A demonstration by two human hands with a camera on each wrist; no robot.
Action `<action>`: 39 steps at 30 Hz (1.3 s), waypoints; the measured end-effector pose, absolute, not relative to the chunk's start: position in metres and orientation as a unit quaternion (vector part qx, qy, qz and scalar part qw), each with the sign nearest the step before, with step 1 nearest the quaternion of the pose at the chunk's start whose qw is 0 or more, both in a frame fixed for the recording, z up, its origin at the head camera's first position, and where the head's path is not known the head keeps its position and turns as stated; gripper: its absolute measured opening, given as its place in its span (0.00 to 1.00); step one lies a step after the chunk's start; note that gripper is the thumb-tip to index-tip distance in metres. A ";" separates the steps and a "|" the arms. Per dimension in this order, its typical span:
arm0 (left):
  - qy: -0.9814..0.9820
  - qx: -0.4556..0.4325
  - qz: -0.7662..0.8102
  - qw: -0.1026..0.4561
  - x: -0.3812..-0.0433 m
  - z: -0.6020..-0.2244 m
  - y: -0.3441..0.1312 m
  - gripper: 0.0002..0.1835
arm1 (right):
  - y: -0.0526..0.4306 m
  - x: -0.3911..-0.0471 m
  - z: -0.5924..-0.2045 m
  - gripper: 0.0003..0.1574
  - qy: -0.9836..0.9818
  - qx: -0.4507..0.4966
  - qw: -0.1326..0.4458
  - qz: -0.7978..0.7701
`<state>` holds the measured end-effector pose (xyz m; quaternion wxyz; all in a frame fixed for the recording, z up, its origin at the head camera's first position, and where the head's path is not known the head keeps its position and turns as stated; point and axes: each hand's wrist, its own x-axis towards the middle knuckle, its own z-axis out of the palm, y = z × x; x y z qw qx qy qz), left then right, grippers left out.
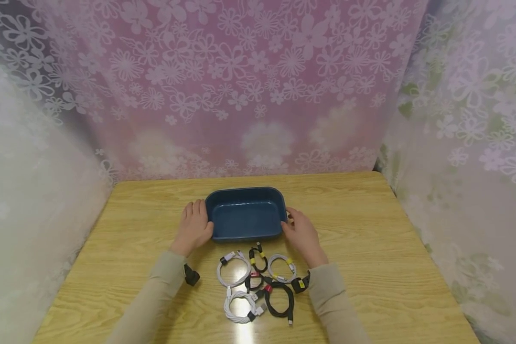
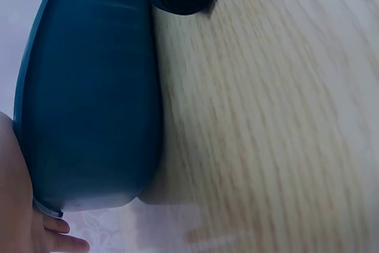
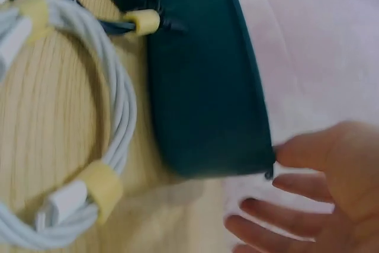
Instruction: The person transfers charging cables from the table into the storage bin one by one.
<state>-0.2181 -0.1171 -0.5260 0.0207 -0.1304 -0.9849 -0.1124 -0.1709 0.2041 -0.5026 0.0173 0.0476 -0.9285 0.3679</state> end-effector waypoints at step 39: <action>-0.983 -0.116 -0.129 0.055 -0.216 -0.527 -0.116 0.22 | 0.080 -0.119 -0.519 0.14 -0.973 0.114 0.003 0.198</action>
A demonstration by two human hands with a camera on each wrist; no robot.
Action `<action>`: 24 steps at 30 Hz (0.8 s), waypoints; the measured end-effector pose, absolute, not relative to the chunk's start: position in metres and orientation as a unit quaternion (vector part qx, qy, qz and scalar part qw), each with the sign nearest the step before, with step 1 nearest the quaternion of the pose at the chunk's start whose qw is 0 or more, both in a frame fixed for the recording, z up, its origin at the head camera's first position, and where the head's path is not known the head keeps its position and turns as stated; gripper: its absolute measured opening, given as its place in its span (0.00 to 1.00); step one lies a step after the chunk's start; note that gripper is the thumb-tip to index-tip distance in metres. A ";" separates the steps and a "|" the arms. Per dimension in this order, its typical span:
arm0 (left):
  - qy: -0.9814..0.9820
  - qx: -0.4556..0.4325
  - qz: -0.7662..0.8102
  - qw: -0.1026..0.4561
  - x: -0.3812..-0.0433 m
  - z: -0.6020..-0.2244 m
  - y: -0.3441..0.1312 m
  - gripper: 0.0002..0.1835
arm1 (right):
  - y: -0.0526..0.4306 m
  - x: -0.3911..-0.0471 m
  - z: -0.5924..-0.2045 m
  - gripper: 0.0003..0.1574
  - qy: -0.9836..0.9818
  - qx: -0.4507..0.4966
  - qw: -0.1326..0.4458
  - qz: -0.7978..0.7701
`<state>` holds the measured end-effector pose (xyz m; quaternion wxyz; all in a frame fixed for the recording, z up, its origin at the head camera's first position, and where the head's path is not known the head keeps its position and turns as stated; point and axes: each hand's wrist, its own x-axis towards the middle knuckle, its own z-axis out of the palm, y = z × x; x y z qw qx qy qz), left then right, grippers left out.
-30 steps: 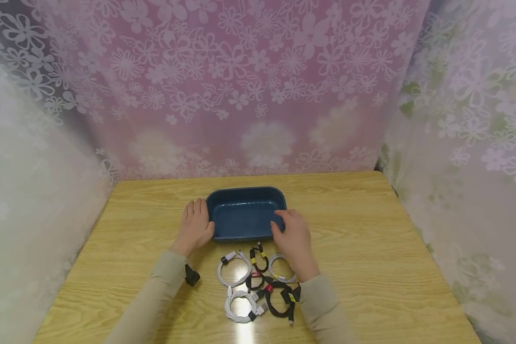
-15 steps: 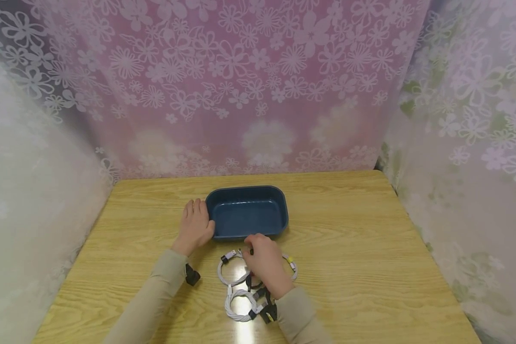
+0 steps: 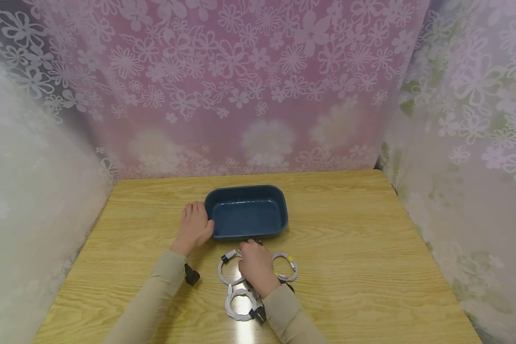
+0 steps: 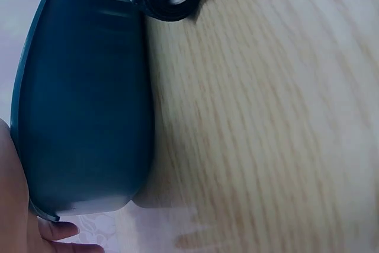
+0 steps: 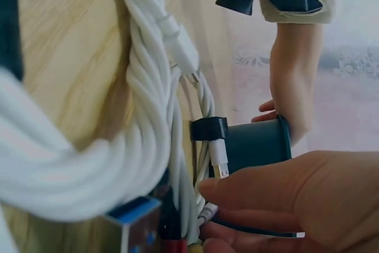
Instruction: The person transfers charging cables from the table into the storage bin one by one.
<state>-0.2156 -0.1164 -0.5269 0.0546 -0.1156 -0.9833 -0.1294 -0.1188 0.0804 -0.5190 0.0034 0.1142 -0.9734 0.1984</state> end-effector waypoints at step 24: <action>-0.986 -0.103 -0.115 0.064 -0.217 -0.530 -0.116 0.17 | 0.076 -0.130 -0.515 0.30 -0.970 0.110 -0.018 0.216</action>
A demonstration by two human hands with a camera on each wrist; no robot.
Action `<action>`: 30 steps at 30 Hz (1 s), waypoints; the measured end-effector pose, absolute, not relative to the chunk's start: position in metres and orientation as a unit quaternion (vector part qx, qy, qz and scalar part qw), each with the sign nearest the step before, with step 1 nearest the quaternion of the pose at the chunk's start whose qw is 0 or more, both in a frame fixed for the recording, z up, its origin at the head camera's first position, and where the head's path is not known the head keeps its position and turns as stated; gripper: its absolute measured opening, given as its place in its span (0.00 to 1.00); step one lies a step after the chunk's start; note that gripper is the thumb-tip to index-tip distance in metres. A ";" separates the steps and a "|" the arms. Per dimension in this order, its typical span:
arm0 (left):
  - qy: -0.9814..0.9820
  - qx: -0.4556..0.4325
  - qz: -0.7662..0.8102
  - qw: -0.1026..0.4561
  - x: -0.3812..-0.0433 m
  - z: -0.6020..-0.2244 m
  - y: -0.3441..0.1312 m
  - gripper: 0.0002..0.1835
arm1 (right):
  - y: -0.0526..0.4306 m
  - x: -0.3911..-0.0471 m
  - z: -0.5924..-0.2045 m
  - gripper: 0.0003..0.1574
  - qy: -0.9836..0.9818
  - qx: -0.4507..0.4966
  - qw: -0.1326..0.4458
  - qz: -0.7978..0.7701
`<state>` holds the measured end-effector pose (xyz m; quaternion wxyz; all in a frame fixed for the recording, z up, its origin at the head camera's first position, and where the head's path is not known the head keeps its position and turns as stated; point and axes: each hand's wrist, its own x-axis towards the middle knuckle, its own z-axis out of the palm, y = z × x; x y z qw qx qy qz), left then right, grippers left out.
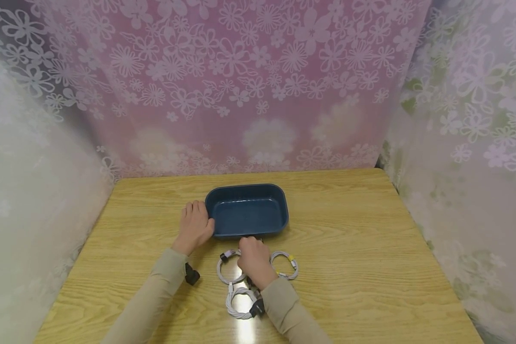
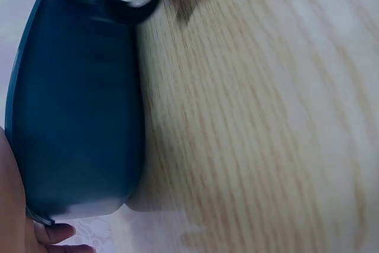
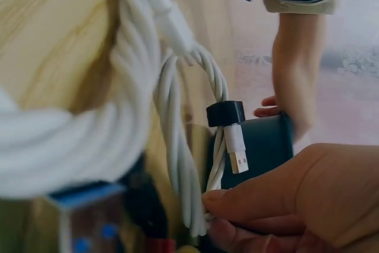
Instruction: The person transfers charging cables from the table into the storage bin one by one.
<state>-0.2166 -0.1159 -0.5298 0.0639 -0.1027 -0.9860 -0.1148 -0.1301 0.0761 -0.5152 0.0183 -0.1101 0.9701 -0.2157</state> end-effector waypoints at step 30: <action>-0.986 -0.104 -0.106 0.077 -0.217 -0.531 -0.114 0.16 | 0.097 -0.143 -0.452 0.11 0.951 -0.103 -0.015 -0.290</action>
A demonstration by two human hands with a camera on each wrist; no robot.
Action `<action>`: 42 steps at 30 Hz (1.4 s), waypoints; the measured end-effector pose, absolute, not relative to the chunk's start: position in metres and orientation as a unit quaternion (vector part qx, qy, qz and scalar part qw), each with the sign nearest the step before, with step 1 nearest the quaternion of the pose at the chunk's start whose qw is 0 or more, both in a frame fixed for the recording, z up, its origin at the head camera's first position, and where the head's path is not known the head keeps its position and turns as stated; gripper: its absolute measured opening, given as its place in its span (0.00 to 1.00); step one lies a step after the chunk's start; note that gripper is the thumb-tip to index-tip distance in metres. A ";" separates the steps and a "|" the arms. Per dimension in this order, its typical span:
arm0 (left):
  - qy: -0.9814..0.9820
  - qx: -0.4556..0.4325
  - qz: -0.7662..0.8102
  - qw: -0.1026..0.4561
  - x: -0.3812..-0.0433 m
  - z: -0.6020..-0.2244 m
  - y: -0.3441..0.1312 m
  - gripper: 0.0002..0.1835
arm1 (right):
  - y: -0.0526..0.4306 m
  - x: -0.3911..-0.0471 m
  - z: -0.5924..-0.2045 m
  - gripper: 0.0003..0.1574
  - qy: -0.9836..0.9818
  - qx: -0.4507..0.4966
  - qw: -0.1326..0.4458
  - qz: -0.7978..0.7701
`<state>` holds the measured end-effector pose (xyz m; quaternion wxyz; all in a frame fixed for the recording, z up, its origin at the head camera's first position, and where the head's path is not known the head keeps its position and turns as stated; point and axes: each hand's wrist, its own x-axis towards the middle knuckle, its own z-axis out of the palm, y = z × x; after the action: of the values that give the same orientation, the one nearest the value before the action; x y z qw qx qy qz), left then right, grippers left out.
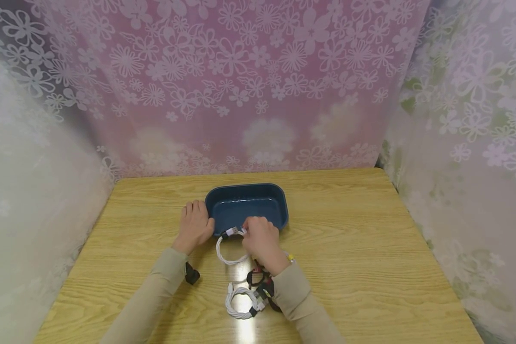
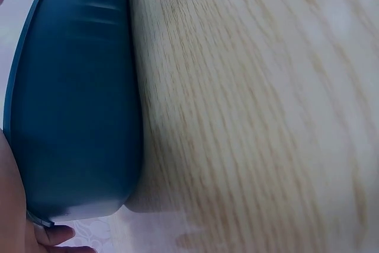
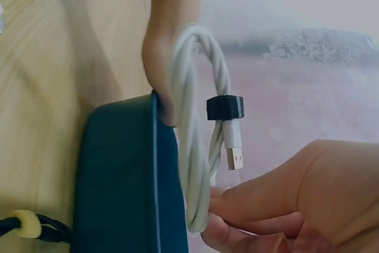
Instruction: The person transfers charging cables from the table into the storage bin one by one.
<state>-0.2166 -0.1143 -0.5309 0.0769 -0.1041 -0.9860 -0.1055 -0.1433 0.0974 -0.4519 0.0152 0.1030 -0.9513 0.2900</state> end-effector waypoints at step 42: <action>-0.989 -0.091 -0.095 0.064 -0.217 -0.530 -0.113 0.19 | 0.075 -0.212 -0.504 0.20 -0.944 -0.080 -0.012 0.321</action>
<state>-0.2167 -0.1131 -0.5296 0.0644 -0.0914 -0.9892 -0.0951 -0.2123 0.0751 -0.5038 -0.0123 -0.0797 -0.9436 0.3212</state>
